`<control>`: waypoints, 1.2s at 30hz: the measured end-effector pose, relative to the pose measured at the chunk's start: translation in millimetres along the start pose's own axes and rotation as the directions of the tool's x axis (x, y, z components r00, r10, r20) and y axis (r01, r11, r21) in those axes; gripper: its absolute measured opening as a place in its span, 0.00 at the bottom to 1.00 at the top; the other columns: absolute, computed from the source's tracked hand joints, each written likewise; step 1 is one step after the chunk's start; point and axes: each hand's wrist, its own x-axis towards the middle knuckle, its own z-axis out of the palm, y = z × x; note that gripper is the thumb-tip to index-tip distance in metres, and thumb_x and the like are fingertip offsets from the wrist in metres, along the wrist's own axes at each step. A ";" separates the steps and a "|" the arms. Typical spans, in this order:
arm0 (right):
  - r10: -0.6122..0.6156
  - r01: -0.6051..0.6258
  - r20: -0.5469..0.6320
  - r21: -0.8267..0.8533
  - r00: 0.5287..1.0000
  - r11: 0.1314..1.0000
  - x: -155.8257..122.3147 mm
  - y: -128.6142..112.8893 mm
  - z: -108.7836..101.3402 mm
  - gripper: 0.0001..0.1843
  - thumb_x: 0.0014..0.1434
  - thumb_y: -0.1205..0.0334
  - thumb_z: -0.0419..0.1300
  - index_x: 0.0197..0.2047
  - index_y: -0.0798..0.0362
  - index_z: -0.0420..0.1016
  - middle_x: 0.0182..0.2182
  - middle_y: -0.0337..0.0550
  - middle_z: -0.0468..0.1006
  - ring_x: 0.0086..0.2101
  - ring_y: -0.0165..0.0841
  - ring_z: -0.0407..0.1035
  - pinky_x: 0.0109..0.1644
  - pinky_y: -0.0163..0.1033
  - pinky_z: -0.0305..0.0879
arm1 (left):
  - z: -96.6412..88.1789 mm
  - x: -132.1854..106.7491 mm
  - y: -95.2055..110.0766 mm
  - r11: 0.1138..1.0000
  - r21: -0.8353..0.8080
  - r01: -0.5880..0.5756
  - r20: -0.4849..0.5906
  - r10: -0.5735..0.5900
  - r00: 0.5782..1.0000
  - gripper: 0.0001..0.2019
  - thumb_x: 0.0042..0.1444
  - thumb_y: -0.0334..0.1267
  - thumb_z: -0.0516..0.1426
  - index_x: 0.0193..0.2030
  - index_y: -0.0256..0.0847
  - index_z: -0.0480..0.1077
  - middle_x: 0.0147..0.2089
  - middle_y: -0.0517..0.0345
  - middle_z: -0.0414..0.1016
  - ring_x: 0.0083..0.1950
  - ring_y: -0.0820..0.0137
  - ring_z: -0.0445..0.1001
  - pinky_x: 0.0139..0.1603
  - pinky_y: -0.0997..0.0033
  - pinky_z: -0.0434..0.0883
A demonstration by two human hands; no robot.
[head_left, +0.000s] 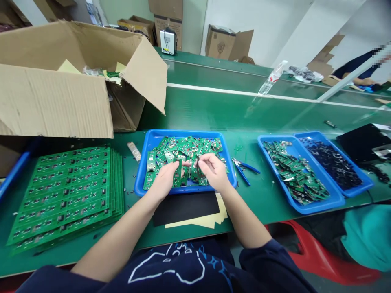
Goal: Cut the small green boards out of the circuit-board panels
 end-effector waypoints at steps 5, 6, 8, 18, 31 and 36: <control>-0.140 0.273 0.393 -0.304 0.909 0.913 0.1 -8.3 -4.2 0.06 0.59 0.63 0.49 0.31 0.52 0.63 0.27 0.40 0.70 0.29 0.30 0.66 0.37 0.37 0.64 | 4.0 1.5 -3.2 0.998 0.029 -0.052 0.033 0.051 0.998 0.16 0.52 0.46 0.44 0.24 0.40 0.67 0.23 0.59 0.64 0.29 0.68 0.63 0.36 0.70 0.62; -0.149 0.306 0.415 -0.343 0.897 0.888 -0.2 -9.1 -3.3 0.07 0.60 0.64 0.48 0.31 0.52 0.63 0.26 0.40 0.70 0.29 0.30 0.66 0.36 0.37 0.64 | 4.8 1.0 -2.7 0.996 0.058 -0.062 0.039 0.060 0.997 0.15 0.51 0.45 0.44 0.26 0.40 0.67 0.24 0.59 0.65 0.30 0.67 0.63 0.38 0.70 0.62; -0.163 0.350 0.426 -0.408 0.890 0.843 -0.6 -9.2 -1.4 0.08 0.60 0.64 0.48 0.30 0.52 0.63 0.26 0.40 0.69 0.28 0.31 0.65 0.35 0.37 0.63 | 5.9 -0.2 -1.0 0.991 0.110 -0.081 0.068 0.074 0.995 0.14 0.51 0.42 0.44 0.31 0.40 0.67 0.27 0.59 0.66 0.34 0.67 0.65 0.41 0.70 0.63; -0.181 0.401 0.445 -0.472 0.877 0.785 -1.4 -4.1 0.7 0.10 0.61 0.62 0.47 0.29 0.52 0.63 0.25 0.41 0.69 0.27 0.31 0.63 0.33 0.37 0.62 | 6.5 -1.7 -5.8 0.973 0.209 -0.098 0.197 0.056 0.979 0.09 0.52 0.37 0.41 0.27 0.41 0.58 0.27 0.60 0.63 0.32 0.68 0.61 0.35 0.69 0.61; -0.185 0.319 0.361 -0.359 0.914 0.877 -1.7 -4.4 2.6 0.08 0.60 0.63 0.49 0.31 0.52 0.65 0.26 0.40 0.72 0.27 0.30 0.66 0.34 0.36 0.64 | 7.7 -0.8 -8.5 0.972 0.206 -0.109 0.174 0.073 0.982 0.11 0.54 0.41 0.42 0.24 0.42 0.57 0.25 0.60 0.63 0.30 0.68 0.61 0.34 0.70 0.61; -0.185 0.310 0.341 -0.359 0.922 0.881 -2.4 -2.1 2.7 0.06 0.58 0.63 0.50 0.32 0.52 0.67 0.27 0.41 0.73 0.28 0.30 0.67 0.35 0.36 0.65 | 7.4 -0.9 -9.5 0.967 0.236 -0.093 0.163 0.055 0.985 0.11 0.54 0.40 0.41 0.22 0.42 0.54 0.24 0.60 0.61 0.29 0.69 0.60 0.33 0.69 0.61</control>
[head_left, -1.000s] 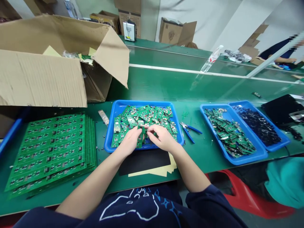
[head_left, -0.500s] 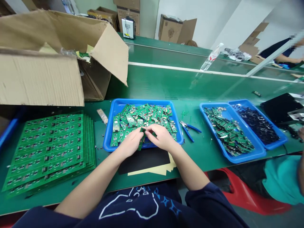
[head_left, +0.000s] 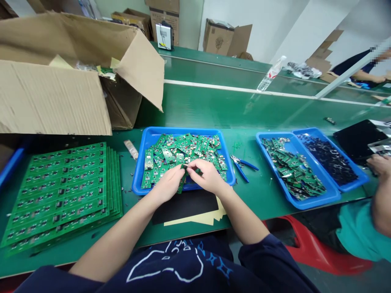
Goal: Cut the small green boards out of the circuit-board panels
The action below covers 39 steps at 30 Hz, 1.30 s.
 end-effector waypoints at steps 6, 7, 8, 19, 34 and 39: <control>-0.026 0.026 -0.008 -0.053 1.000 0.998 -0.3 1.7 2.1 0.07 0.58 0.63 0.50 0.30 0.52 0.67 0.26 0.41 0.73 0.28 0.30 0.67 0.34 0.36 0.65 | 0.5 -0.3 1.8 1.000 0.007 0.018 -0.006 -0.018 1.000 0.12 0.54 0.40 0.42 0.22 0.42 0.54 0.24 0.60 0.61 0.29 0.69 0.60 0.33 0.68 0.61; -0.022 0.022 -0.003 -0.058 1.000 0.998 -0.3 2.0 2.2 0.07 0.58 0.63 0.50 0.30 0.52 0.67 0.25 0.41 0.72 0.27 0.31 0.66 0.34 0.36 0.64 | 0.6 -0.4 2.1 1.000 0.002 0.013 -0.006 -0.013 1.000 0.12 0.54 0.40 0.42 0.22 0.42 0.54 0.24 0.60 0.61 0.29 0.69 0.60 0.33 0.68 0.61; -0.016 0.016 0.003 -0.065 1.000 0.998 -0.3 2.3 2.2 0.08 0.58 0.63 0.50 0.30 0.52 0.67 0.25 0.41 0.72 0.27 0.31 0.66 0.34 0.36 0.64 | 0.5 -0.6 2.4 1.000 -0.003 0.009 -0.005 -0.009 1.000 0.12 0.54 0.40 0.42 0.22 0.42 0.54 0.24 0.60 0.62 0.29 0.69 0.60 0.33 0.68 0.61; -0.009 0.010 0.015 -0.074 1.000 0.997 1.4 0.1 1.4 0.09 0.58 0.62 0.49 0.27 0.51 0.66 0.24 0.40 0.71 0.26 0.30 0.65 0.33 0.36 0.63 | 0.5 -1.4 4.6 1.000 0.006 0.028 -0.009 -0.028 1.000 0.14 0.55 0.41 0.41 0.20 0.42 0.55 0.22 0.60 0.62 0.28 0.69 0.60 0.32 0.68 0.61; -0.019 0.019 -0.011 -0.060 1.000 0.998 -0.1 0.7 3.1 0.09 0.58 0.62 0.50 0.28 0.52 0.66 0.24 0.41 0.71 0.26 0.30 0.65 0.33 0.36 0.63 | 1.3 0.6 1.8 0.998 -0.030 0.047 -0.005 -0.047 0.999 0.12 0.54 0.42 0.41 0.22 0.42 0.54 0.23 0.60 0.61 0.29 0.69 0.60 0.34 0.66 0.60; -0.004 0.004 0.007 -0.060 1.000 0.998 -0.3 2.2 3.8 0.08 0.58 0.62 0.51 0.28 0.52 0.66 0.24 0.40 0.70 0.26 0.30 0.65 0.34 0.36 0.62 | 1.5 0.5 2.3 0.998 0.012 0.057 -0.002 -0.057 0.998 0.13 0.54 0.42 0.40 0.21 0.43 0.53 0.22 0.61 0.60 0.28 0.69 0.60 0.34 0.66 0.60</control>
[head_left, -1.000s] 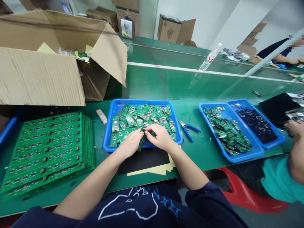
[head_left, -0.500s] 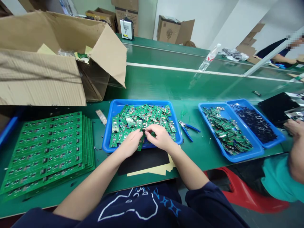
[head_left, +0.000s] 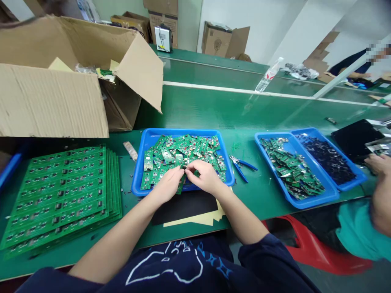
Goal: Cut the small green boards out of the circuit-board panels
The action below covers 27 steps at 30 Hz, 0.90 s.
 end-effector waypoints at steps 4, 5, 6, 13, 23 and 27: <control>0.063 -0.064 0.033 0.040 0.998 0.997 0.3 0.0 -0.7 0.07 0.56 0.63 0.52 0.27 0.52 0.65 0.24 0.39 0.70 0.26 0.30 0.65 0.34 0.36 0.62 | 1.5 0.3 -0.6 1.000 0.028 -0.002 -0.029 0.002 1.000 0.14 0.55 0.42 0.41 0.21 0.43 0.54 0.22 0.61 0.60 0.27 0.69 0.60 0.32 0.67 0.60; 0.099 -0.101 0.042 0.061 0.994 0.993 0.3 0.1 -1.0 0.06 0.56 0.63 0.52 0.27 0.52 0.65 0.24 0.39 0.70 0.27 0.29 0.65 0.34 0.35 0.62 | 1.5 0.3 -0.4 1.000 0.026 -0.002 -0.042 0.003 0.999 0.14 0.55 0.42 0.41 0.20 0.43 0.54 0.22 0.61 0.60 0.27 0.69 0.60 0.32 0.67 0.60; 0.143 -0.147 0.053 0.089 0.988 0.985 0.3 0.4 -1.3 0.06 0.55 0.62 0.53 0.28 0.52 0.65 0.24 0.39 0.70 0.27 0.29 0.66 0.34 0.35 0.63 | 1.2 0.3 0.0 1.000 0.021 -0.003 -0.055 0.005 0.998 0.14 0.55 0.43 0.41 0.20 0.43 0.54 0.22 0.61 0.60 0.27 0.69 0.60 0.32 0.68 0.61; 0.321 -0.304 -0.023 0.256 0.947 0.917 1.4 1.6 -0.3 0.06 0.53 0.61 0.58 0.34 0.53 0.66 0.29 0.40 0.72 0.29 0.30 0.69 0.34 0.36 0.67 | -6.1 0.4 5.7 0.996 -0.090 -0.014 -0.191 -0.003 0.982 0.16 0.55 0.44 0.42 0.19 0.42 0.56 0.22 0.59 0.62 0.26 0.70 0.62 0.34 0.69 0.62; 0.045 -0.037 -0.196 0.044 0.979 0.998 2.5 5.4 -3.0 0.05 0.58 0.66 0.54 0.31 0.53 0.70 0.28 0.43 0.74 0.32 0.32 0.68 0.38 0.39 0.65 | -4.0 -2.0 4.6 0.989 -0.145 -0.014 -0.152 -0.008 0.988 0.23 0.57 0.50 0.42 0.20 0.39 0.64 0.20 0.60 0.65 0.24 0.71 0.62 0.30 0.70 0.63; -0.001 -0.005 -0.200 -0.029 0.980 1.000 3.0 10.6 -6.3 0.06 0.59 0.65 0.53 0.32 0.53 0.69 0.29 0.43 0.74 0.33 0.33 0.67 0.39 0.40 0.65 | -4.3 -3.2 6.7 0.995 -0.097 -0.032 -0.078 0.024 0.997 0.24 0.58 0.49 0.41 0.27 0.36 0.70 0.25 0.57 0.70 0.28 0.69 0.68 0.35 0.69 0.66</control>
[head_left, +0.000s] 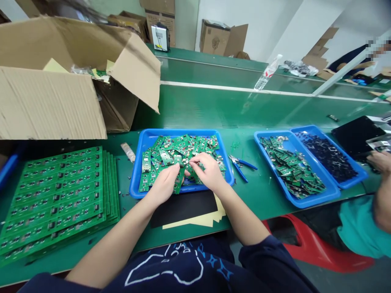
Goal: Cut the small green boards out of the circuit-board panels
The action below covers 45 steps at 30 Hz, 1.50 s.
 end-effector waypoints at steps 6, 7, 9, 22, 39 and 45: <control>-0.112 0.109 -0.077 -0.045 0.991 0.993 -0.2 -2.8 -2.2 0.06 0.60 0.66 0.52 0.32 0.52 0.69 0.30 0.43 0.74 0.35 0.33 0.68 0.41 0.41 0.67 | 3.4 -4.3 2.2 0.993 0.066 -0.099 0.182 0.086 0.980 0.24 0.61 0.46 0.38 0.27 0.38 0.69 0.25 0.59 0.69 0.29 0.70 0.67 0.37 0.70 0.65; -0.129 0.125 -0.107 -0.048 0.986 0.991 -0.5 -4.2 -2.0 0.06 0.60 0.66 0.53 0.33 0.51 0.69 0.30 0.43 0.74 0.35 0.33 0.68 0.41 0.41 0.67 | 4.0 -4.9 2.3 0.990 0.078 -0.116 0.215 0.097 0.972 0.24 0.61 0.46 0.38 0.27 0.39 0.69 0.25 0.59 0.69 0.29 0.71 0.67 0.37 0.71 0.65; -0.151 0.145 -0.153 -0.048 0.977 0.988 -1.0 -6.5 -1.3 0.05 0.59 0.67 0.53 0.34 0.51 0.70 0.33 0.44 0.74 0.37 0.34 0.69 0.42 0.42 0.68 | 4.1 -5.5 1.8 0.983 0.106 -0.153 0.262 0.120 0.958 0.23 0.62 0.45 0.37 0.28 0.39 0.67 0.26 0.60 0.68 0.29 0.71 0.67 0.36 0.71 0.65; 0.212 -0.194 -0.039 0.271 0.976 0.943 -3.6 -20.9 3.2 0.06 0.54 0.59 0.57 0.33 0.52 0.71 0.28 0.41 0.74 0.28 0.30 0.69 0.33 0.38 0.69 | -1.2 -0.4 -5.2 0.788 0.548 -0.281 0.019 0.324 0.946 0.20 0.61 0.41 0.35 0.24 0.41 0.60 0.23 0.56 0.66 0.27 0.67 0.65 0.33 0.66 0.62; 0.380 -0.344 0.006 0.438 0.925 0.830 -1.8 -19.2 4.5 0.07 0.53 0.58 0.57 0.28 0.53 0.69 0.25 0.40 0.73 0.26 0.30 0.69 0.33 0.37 0.68 | -4.2 -2.3 2.6 0.936 0.191 -0.296 0.162 0.268 0.950 0.13 0.59 0.44 0.45 0.30 0.40 0.63 0.31 0.58 0.64 0.35 0.70 0.64 0.39 0.70 0.65; 0.374 -0.342 0.026 0.468 0.927 0.815 -1.6 -19.4 2.2 0.08 0.54 0.57 0.57 0.29 0.52 0.67 0.26 0.39 0.72 0.26 0.30 0.69 0.33 0.37 0.68 | -8.3 -1.3 5.9 0.969 0.107 -0.224 0.222 0.197 0.955 0.12 0.54 0.45 0.50 0.30 0.39 0.65 0.30 0.59 0.64 0.34 0.70 0.64 0.38 0.70 0.65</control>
